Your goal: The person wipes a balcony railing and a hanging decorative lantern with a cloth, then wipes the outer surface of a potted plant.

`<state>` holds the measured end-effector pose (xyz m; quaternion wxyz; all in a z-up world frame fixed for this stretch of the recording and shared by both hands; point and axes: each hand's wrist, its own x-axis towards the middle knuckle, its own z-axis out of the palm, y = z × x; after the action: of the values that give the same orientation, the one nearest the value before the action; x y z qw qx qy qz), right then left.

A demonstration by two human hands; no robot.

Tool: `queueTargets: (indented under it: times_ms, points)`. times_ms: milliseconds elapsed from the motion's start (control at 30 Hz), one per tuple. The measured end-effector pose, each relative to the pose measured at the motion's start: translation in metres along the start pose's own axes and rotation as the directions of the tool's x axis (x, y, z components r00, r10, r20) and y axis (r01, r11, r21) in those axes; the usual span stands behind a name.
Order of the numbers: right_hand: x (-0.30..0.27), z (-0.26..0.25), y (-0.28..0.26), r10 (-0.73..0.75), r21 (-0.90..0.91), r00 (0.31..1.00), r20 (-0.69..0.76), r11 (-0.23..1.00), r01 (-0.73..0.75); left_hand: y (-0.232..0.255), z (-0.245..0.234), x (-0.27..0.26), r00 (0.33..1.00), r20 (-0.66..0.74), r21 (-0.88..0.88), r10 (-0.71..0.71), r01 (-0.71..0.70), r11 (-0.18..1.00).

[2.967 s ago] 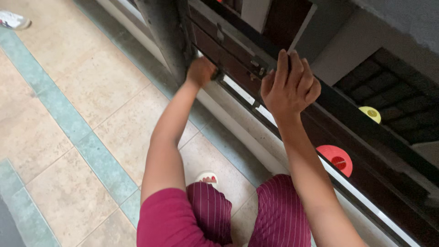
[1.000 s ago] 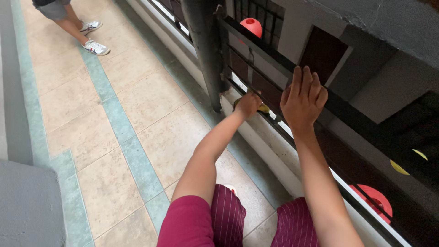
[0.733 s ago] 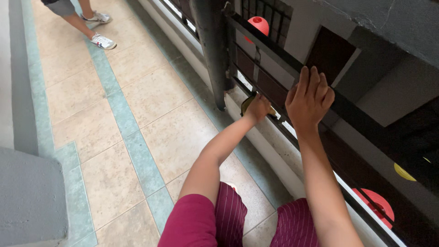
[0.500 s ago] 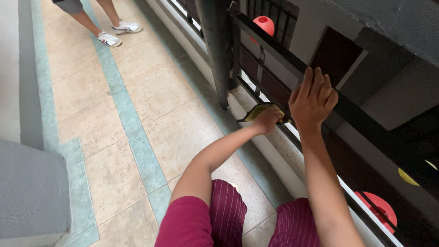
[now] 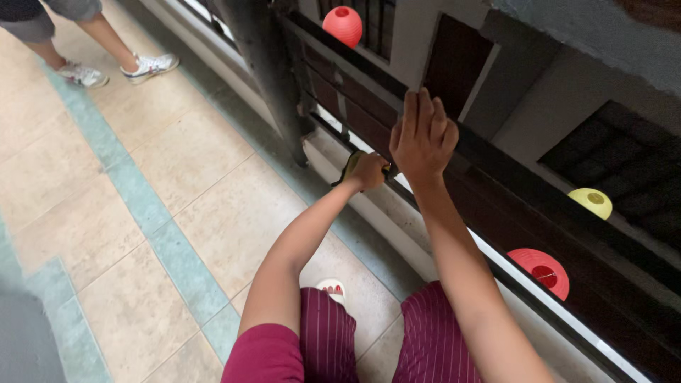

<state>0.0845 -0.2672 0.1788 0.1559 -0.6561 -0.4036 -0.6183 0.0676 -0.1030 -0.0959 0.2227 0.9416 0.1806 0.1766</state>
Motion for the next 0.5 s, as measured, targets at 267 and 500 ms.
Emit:
queueTargets:
  times_ms: [267,500]
  points:
    - [0.002,-0.001,0.001,-0.023,-0.004,1.0,-0.012,1.0,0.023,0.003,-0.015,-0.015,0.993,-0.052,-0.089,0.103,-0.108,0.99]
    - [0.0,-0.002,0.001,-0.006,0.008,1.0,-0.014,1.0,0.006,0.004,-0.005,-0.015,0.981,-0.189,-0.262,-0.037,-0.014,0.965]
